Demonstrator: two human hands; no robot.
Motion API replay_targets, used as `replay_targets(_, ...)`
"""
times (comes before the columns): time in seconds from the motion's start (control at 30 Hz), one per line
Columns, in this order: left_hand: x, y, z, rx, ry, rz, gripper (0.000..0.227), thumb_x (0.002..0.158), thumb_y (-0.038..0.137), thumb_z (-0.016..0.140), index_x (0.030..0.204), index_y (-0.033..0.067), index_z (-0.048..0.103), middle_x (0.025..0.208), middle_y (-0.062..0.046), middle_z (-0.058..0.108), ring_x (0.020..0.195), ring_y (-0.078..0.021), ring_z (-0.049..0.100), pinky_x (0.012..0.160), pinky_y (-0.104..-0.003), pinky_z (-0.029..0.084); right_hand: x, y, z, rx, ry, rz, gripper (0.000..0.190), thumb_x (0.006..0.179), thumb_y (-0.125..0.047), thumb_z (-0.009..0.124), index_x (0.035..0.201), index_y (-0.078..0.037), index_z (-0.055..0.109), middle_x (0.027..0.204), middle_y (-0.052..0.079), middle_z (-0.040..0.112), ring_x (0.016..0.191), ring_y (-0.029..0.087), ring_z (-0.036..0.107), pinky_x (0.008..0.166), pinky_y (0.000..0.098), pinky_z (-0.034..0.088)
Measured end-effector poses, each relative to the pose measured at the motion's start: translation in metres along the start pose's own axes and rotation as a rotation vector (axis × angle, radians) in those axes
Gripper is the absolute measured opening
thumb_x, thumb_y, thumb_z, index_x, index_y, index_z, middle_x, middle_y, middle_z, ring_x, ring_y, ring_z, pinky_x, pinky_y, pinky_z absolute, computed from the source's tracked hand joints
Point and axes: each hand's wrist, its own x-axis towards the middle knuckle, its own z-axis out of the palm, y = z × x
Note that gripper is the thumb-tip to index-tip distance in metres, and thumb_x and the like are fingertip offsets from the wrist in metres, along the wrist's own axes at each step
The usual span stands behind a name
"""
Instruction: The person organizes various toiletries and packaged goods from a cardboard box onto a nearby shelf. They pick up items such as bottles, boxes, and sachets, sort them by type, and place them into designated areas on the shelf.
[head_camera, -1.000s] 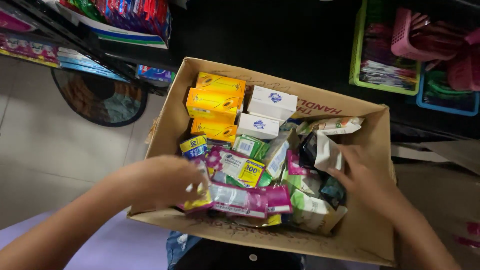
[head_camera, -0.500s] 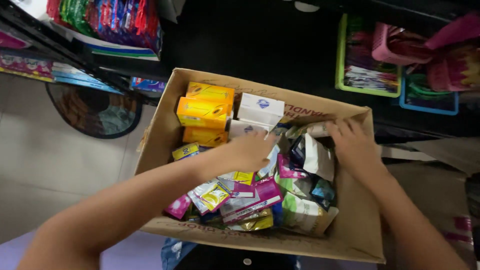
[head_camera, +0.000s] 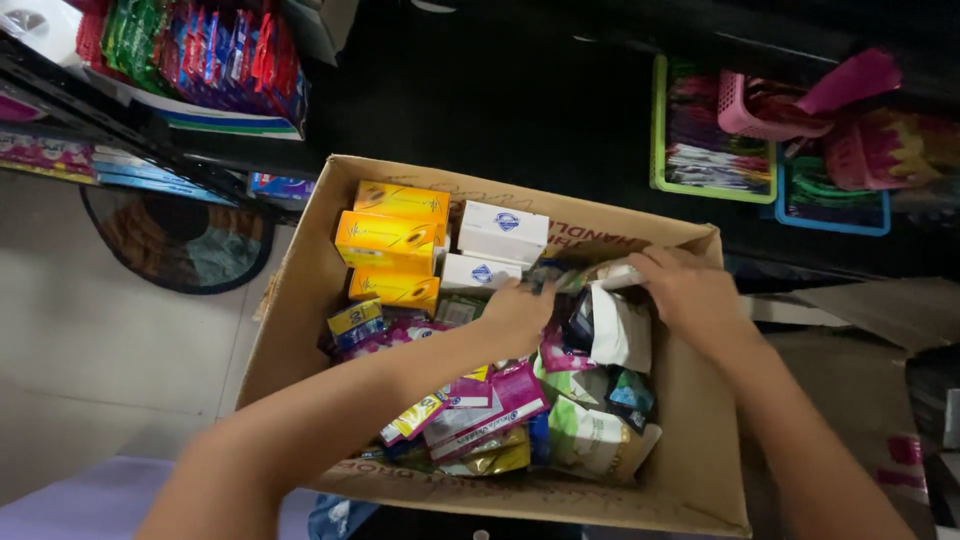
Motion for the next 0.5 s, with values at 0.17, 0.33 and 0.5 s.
replay_targets(0.17,-0.036,-0.004,-0.013,-0.078,-0.173,0.152,0.047,0.074,0.016,0.070,0.119,0.0019,0.065,0.088,-0.018,0.074,0.088,-0.0367,0.072,0.088,-0.047,0.053,-0.017,0.003,-0.052,0.219,0.149,0.057,0.040,0.089,-0.021,0.067,0.127,-0.010,0.066,0.121,0.013,0.070,0.089,0.033,0.071,0.070,0.0412,0.057)
replay_targets(0.33,-0.098,-0.018,-0.028,0.039,-0.459,0.311,0.024,0.073,0.024,0.068,0.090,0.0101,0.077,0.085,-0.015,0.073,0.085,-0.0366,0.072,0.081,-0.049,0.053,-0.031,0.001,-0.100,0.279,-0.092,0.282,0.039,0.095,-0.031,0.068,0.131,-0.017,0.066,0.126,0.006,0.069,0.083,0.029,0.073,0.072,0.0396,0.059)
replay_targets(0.5,-0.146,-0.048,-0.031,0.156,-0.605,0.230,0.028,0.075,0.028,0.069,0.097,0.0102,0.073,0.098,-0.014,0.073,0.093,-0.0348,0.071,0.092,-0.052,0.046,-0.043,-0.007,-0.112,0.321,-0.060,0.278,0.047,0.089,-0.027,0.071,0.133,-0.014,0.065,0.117,0.005,0.072,0.080,0.027,0.072,0.066,0.0408,0.058)
